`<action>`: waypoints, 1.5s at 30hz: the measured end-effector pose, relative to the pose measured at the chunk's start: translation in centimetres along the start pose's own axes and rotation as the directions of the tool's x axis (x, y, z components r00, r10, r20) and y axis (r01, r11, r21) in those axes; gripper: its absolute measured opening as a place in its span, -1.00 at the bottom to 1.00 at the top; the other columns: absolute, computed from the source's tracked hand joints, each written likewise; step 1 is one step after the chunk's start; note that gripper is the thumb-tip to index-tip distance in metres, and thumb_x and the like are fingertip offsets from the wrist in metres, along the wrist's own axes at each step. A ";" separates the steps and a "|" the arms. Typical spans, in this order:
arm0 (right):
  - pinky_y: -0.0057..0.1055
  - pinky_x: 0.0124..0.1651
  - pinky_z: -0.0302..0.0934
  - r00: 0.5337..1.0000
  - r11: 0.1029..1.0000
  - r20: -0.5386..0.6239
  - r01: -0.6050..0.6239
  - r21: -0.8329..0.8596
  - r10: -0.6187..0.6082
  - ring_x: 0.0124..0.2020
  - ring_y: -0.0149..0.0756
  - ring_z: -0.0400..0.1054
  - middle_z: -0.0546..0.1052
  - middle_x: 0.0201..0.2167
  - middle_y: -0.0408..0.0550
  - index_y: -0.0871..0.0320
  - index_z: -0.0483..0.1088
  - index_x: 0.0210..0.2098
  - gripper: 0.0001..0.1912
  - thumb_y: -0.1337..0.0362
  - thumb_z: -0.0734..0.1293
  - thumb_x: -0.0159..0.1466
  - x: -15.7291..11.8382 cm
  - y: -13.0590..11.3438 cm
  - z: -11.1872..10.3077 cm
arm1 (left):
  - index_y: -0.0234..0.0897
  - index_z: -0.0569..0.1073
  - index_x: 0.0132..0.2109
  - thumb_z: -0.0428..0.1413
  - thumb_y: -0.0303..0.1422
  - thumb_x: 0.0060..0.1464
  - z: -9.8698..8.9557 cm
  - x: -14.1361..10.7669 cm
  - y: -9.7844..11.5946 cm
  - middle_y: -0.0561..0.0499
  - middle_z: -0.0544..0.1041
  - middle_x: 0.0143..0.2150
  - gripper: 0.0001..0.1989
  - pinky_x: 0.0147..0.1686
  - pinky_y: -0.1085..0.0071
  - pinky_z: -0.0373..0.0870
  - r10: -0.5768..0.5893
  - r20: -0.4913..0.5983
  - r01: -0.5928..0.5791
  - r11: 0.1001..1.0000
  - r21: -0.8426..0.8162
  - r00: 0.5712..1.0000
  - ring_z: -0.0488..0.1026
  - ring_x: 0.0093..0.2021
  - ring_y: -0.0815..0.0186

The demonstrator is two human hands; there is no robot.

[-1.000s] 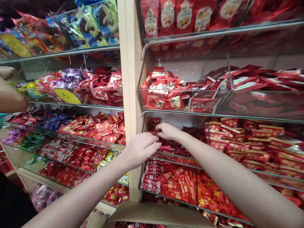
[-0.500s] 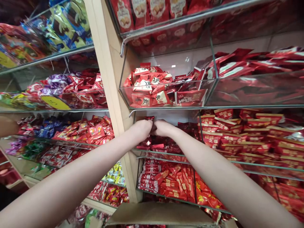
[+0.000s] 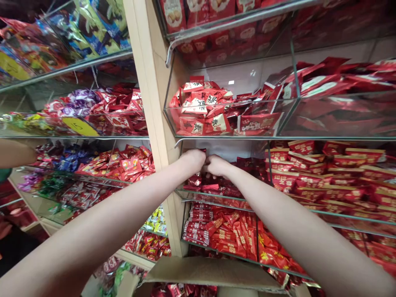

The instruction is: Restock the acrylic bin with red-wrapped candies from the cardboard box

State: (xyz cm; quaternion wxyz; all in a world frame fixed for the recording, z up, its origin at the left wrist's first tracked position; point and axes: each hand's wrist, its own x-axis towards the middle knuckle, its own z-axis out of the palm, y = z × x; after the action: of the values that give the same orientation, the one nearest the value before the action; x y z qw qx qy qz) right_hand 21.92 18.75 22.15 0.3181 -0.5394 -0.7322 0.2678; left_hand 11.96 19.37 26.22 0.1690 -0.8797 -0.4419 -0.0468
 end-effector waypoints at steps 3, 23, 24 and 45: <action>-0.58 -0.77 0.09 0.999 0.995 -0.020 -0.033 0.093 0.035 -0.65 -0.41 0.33 0.50 -0.49 0.00 0.23 0.30 -0.51 -0.96 0.39 0.22 0.01 0.2 0.2 0.3 | -0.44 0.44 -0.25 0.03 -0.55 -0.13 -0.1 -1.4 0.2 -0.20 0.51 -0.32 -0.78 -0.28 0.38 0.36 0.028 0.050 -0.030 0.999 0.046 0.998 0.46 -0.29 0.16; -0.40 -0.39 0.24 0.766 0.962 -0.641 -0.207 -0.179 0.045 -0.37 -0.19 0.39 0.50 -0.39 0.11 0.23 0.39 -0.33 -0.75 0.30 0.15 0.07 1.0 2.1 -3.2 | -0.45 0.44 -0.18 -0.09 -0.34 -0.01 0.9 -4.7 1.4 -0.31 0.46 -0.18 -0.66 -0.31 0.21 0.37 0.101 0.210 -0.107 0.994 0.017 0.972 0.42 -0.22 0.01; -0.40 -0.34 0.22 0.795 0.930 -0.606 -0.209 -0.302 -0.019 -0.32 -0.18 0.37 0.50 -0.38 0.08 0.20 0.40 -0.36 -0.77 0.31 0.16 0.05 0.8 2.0 -3.1 | -0.45 0.44 -0.17 -0.09 -0.35 -0.02 0.9 -4.8 1.4 -0.31 0.47 -0.18 -0.66 -0.31 0.20 0.37 0.100 0.210 -0.105 0.994 0.014 0.973 0.42 -0.22 0.01; -0.52 -0.23 0.17 0.844 0.813 -0.357 0.146 -0.564 -0.400 -0.33 -0.37 0.35 0.51 -0.39 -0.09 0.16 0.40 -0.34 -0.69 0.41 0.11 0.00 -0.7 1.1 -1.6 | -0.39 0.48 -0.22 0.08 -0.53 -0.21 -0.6 -2.6 0.1 -0.21 0.51 -0.22 -0.70 -0.33 0.38 0.32 0.313 0.425 -0.375 0.924 0.069 0.849 0.44 -0.30 0.15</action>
State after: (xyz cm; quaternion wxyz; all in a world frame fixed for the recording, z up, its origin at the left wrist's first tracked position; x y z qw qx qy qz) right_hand 23.95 18.48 22.24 0.3615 -0.5377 -0.7516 -0.1239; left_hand 10.54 17.15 26.15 0.1444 -0.9198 -0.3044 0.2013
